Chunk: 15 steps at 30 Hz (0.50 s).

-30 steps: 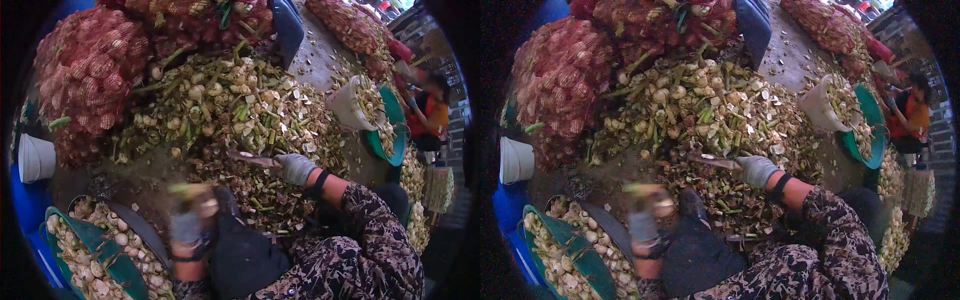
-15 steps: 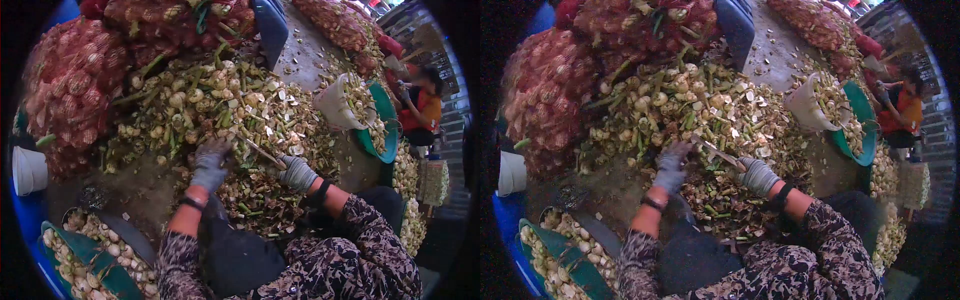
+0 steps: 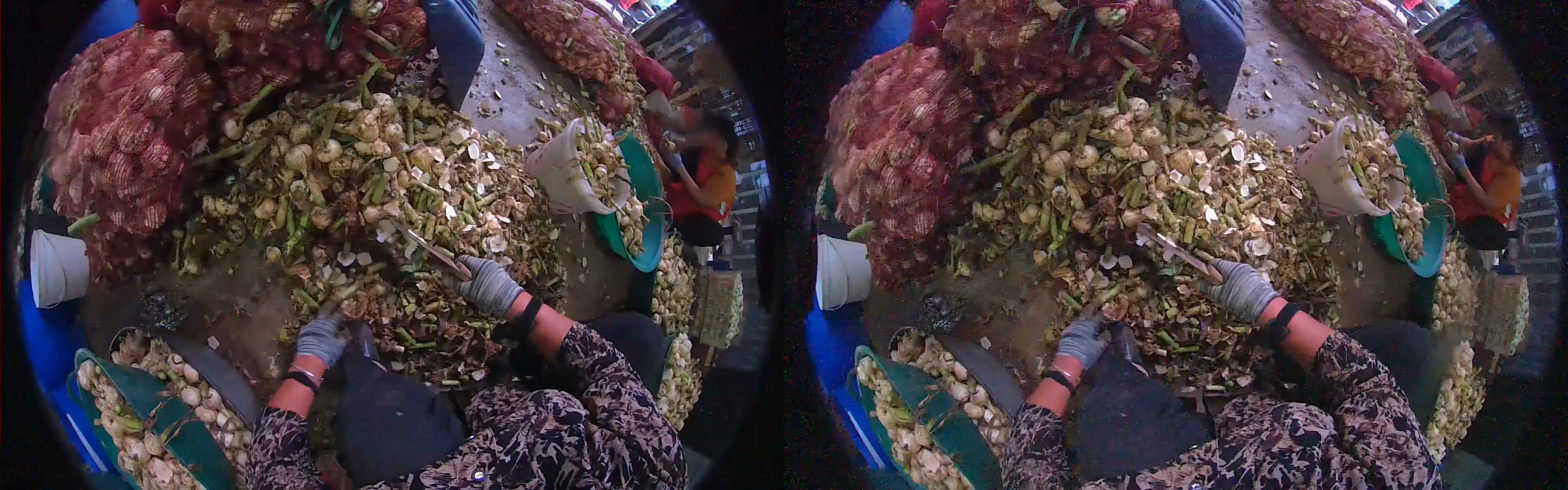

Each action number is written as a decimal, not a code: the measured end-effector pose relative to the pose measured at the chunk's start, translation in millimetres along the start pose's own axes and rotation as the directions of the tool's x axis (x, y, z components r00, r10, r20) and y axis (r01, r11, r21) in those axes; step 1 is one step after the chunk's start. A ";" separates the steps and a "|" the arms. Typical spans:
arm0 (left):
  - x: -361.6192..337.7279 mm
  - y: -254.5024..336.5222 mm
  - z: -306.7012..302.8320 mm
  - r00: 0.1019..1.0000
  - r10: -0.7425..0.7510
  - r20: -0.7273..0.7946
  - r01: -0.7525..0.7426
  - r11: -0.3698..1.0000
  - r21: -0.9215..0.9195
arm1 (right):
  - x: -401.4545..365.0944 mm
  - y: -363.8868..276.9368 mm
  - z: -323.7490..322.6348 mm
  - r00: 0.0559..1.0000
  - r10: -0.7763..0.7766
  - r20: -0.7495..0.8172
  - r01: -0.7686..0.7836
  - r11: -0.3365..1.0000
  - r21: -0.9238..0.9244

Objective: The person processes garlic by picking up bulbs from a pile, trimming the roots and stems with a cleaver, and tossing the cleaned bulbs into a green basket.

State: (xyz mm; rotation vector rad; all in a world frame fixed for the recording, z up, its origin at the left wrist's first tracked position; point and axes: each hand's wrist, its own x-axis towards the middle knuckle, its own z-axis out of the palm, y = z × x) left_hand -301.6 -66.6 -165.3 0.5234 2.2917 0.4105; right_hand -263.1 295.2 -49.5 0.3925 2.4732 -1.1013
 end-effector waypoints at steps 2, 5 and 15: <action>5.2 -25.9 3.2 0.999 -0.021 -0.042 0.022 1.000 0.017 | 1.8 10.6 8.2 0.997 -0.078 0.000 0.077 0.985 -0.155; 35.4 -26.5 -27.3 0.933 -0.242 -0.266 0.199 0.964 -0.178 | -0.9 1.5 11.2 0.999 -0.038 0.029 0.041 0.993 -0.108; 125.2 6.6 -21.5 0.788 -0.431 -0.440 0.368 0.902 -0.224 | -2.2 -16.5 11.1 0.997 -0.023 0.075 0.029 0.996 -0.085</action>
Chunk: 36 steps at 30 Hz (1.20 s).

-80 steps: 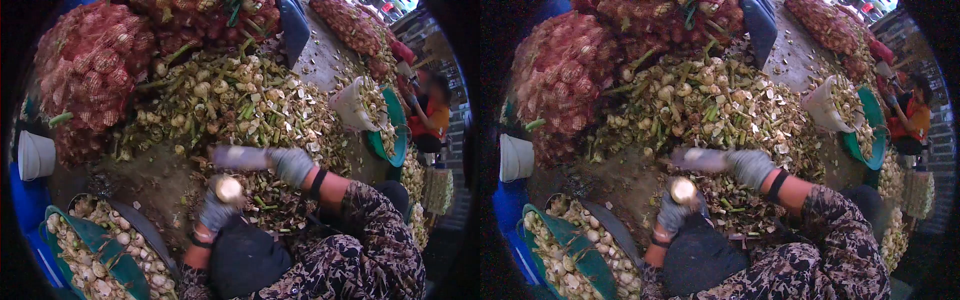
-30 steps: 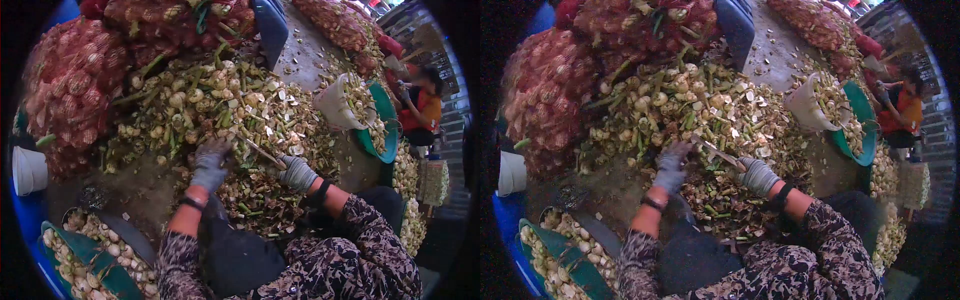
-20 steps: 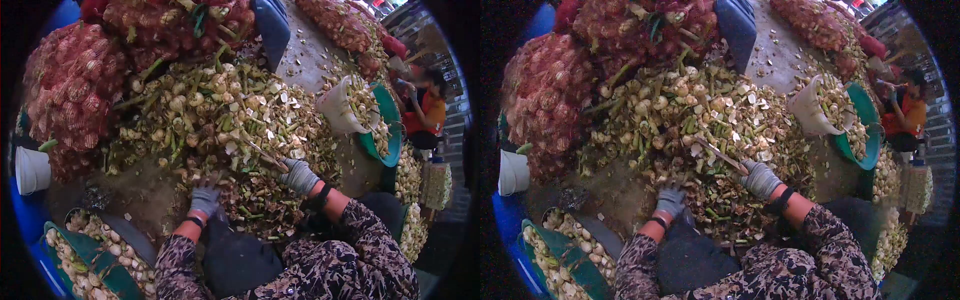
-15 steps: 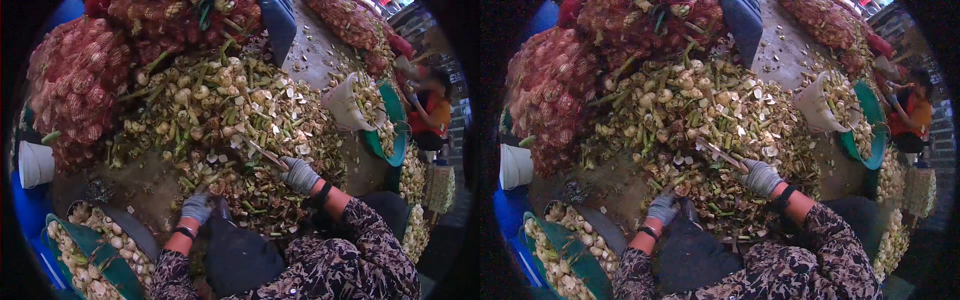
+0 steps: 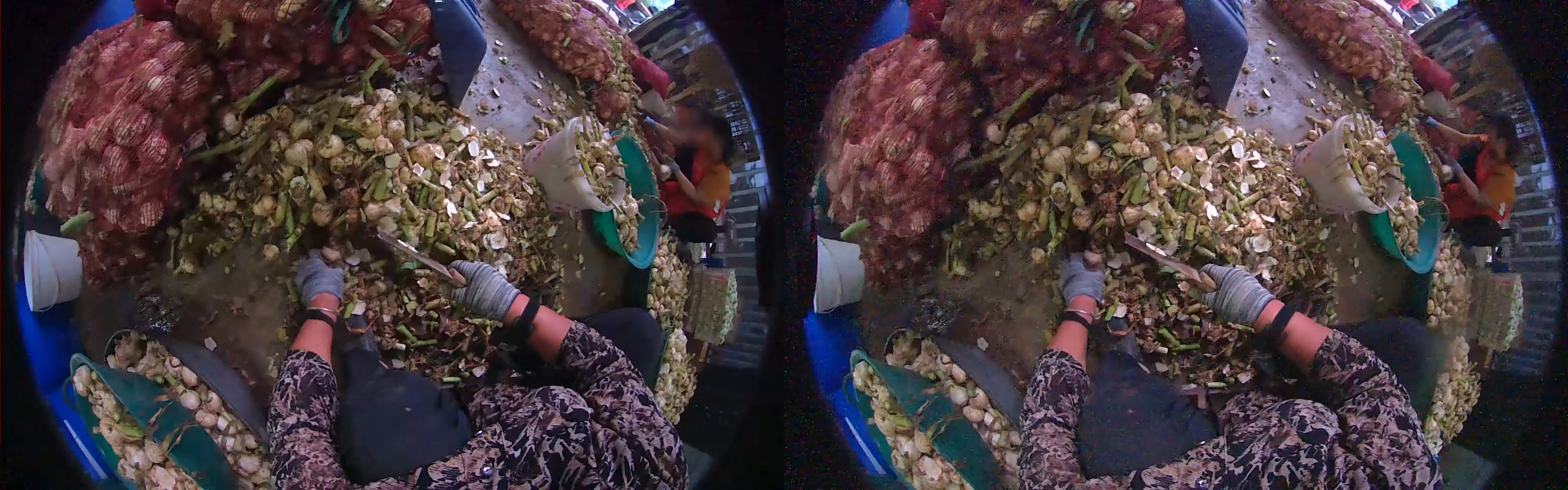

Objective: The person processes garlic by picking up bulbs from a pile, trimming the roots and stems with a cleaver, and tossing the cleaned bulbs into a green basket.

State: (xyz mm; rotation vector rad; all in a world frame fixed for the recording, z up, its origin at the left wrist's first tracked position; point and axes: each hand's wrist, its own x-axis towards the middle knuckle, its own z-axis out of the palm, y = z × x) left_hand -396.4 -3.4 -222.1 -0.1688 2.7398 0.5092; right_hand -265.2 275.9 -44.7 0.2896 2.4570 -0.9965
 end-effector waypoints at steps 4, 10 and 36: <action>-19.0 -35.1 35.3 0.991 0.131 0.025 -0.132 0.989 0.060 | 3.3 -9.0 19.8 0.998 -0.040 0.042 0.037 0.997 0.062; 2.4 -17.2 -5.7 0.948 0.060 0.313 -0.068 0.998 0.016 | 19.9 -28.3 42.6 0.997 -0.078 0.026 0.076 0.996 0.043; -130.8 -1.6 -139.7 0.704 0.679 0.207 -0.036 0.326 -0.945 | 56.7 -131.4 61.5 0.958 -0.034 -0.286 0.204 0.781 0.590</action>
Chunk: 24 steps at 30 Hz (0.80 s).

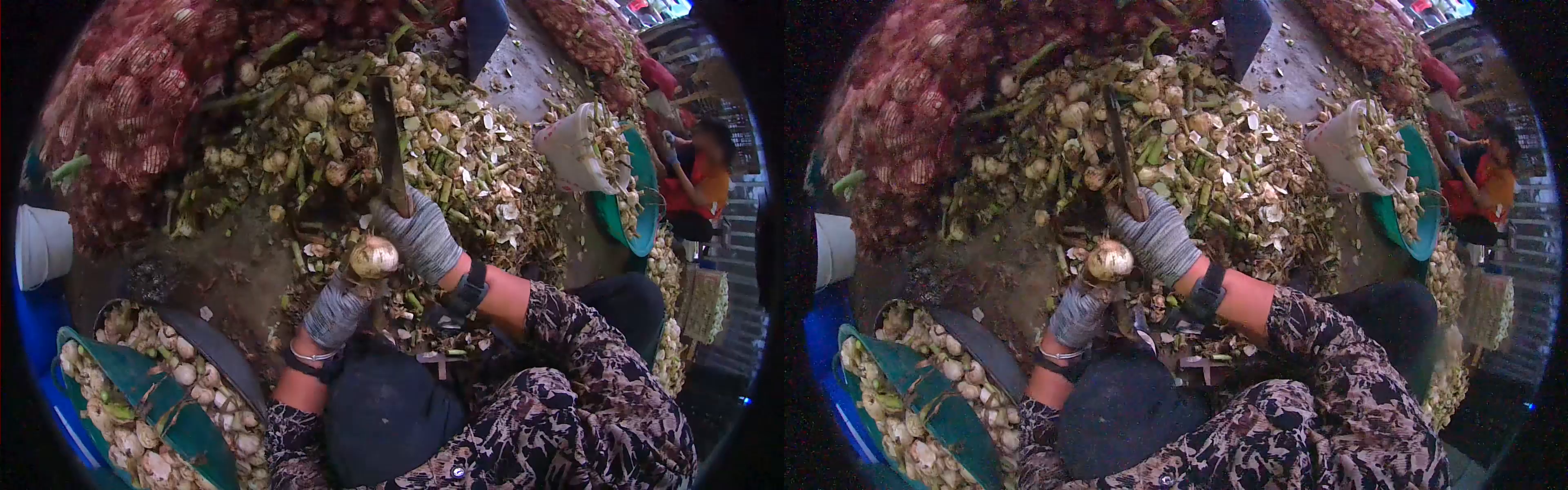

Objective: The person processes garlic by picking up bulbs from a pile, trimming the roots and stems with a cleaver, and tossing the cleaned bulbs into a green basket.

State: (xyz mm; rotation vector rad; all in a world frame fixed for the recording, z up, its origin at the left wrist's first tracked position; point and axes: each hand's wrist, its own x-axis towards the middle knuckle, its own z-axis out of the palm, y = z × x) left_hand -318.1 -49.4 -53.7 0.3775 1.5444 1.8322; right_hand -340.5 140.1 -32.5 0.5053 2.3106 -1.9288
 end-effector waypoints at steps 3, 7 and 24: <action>1.7 -17.8 -3.2 0.998 -0.053 -0.019 0.045 0.956 -0.290 | 6.6 4.4 -7.4 0.998 0.045 0.034 -0.039 0.985 -0.165; 2.9 -22.9 -16.5 0.990 0.044 -0.134 -0.059 0.992 -0.114 | -0.3 9.4 -29.8 0.974 -0.203 0.103 0.227 0.876 -0.426; -23.9 -97.3 -35.4 0.978 0.193 -0.077 -0.123 0.835 0.537 | -52.2 -38.7 -39.1 0.783 -0.017 0.622 0.551 0.483 -0.680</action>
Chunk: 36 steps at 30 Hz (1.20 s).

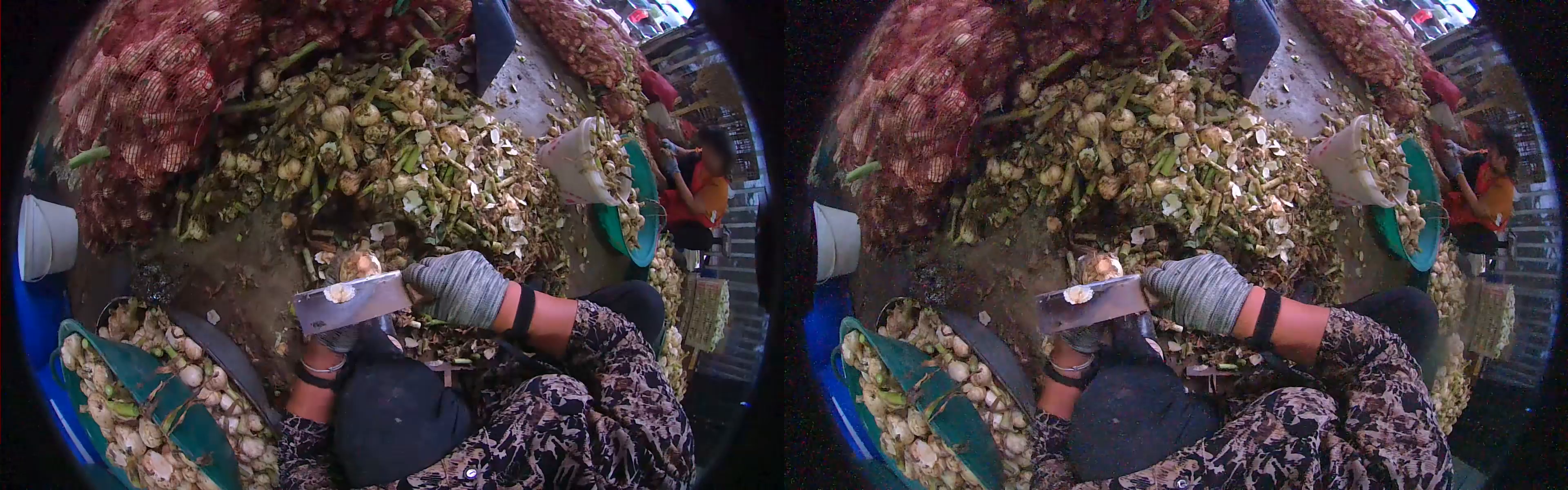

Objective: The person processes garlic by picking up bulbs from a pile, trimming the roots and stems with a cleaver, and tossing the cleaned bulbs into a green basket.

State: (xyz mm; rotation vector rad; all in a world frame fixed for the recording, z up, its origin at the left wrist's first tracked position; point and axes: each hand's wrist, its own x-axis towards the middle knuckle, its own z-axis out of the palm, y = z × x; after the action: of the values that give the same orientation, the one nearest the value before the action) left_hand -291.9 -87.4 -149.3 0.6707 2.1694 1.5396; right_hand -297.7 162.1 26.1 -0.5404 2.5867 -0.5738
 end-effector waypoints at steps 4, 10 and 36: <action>7.2 22.6 7.9 0.992 -0.086 -0.092 0.013 0.796 -0.605 | 0.7 0.2 3.3 1.000 0.019 0.003 -0.019 0.999 0.030; 12.4 49.6 -7.9 0.987 0.124 -0.104 -0.107 0.982 0.159 | 12.6 30.3 20.7 0.995 0.086 0.055 -0.086 0.996 0.008; 83.6 30.8 -87.6 0.725 -0.669 -0.167 -0.307 -0.096 -0.947 | 4.5 75.6 57.5 0.938 0.310 -0.155 -0.283 0.943 0.174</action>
State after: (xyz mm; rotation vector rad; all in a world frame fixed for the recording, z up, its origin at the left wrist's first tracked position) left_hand -404.6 -96.0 -96.0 -0.9085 0.4592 2.7319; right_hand -294.3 206.1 -58.1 -0.0435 2.6934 -0.7311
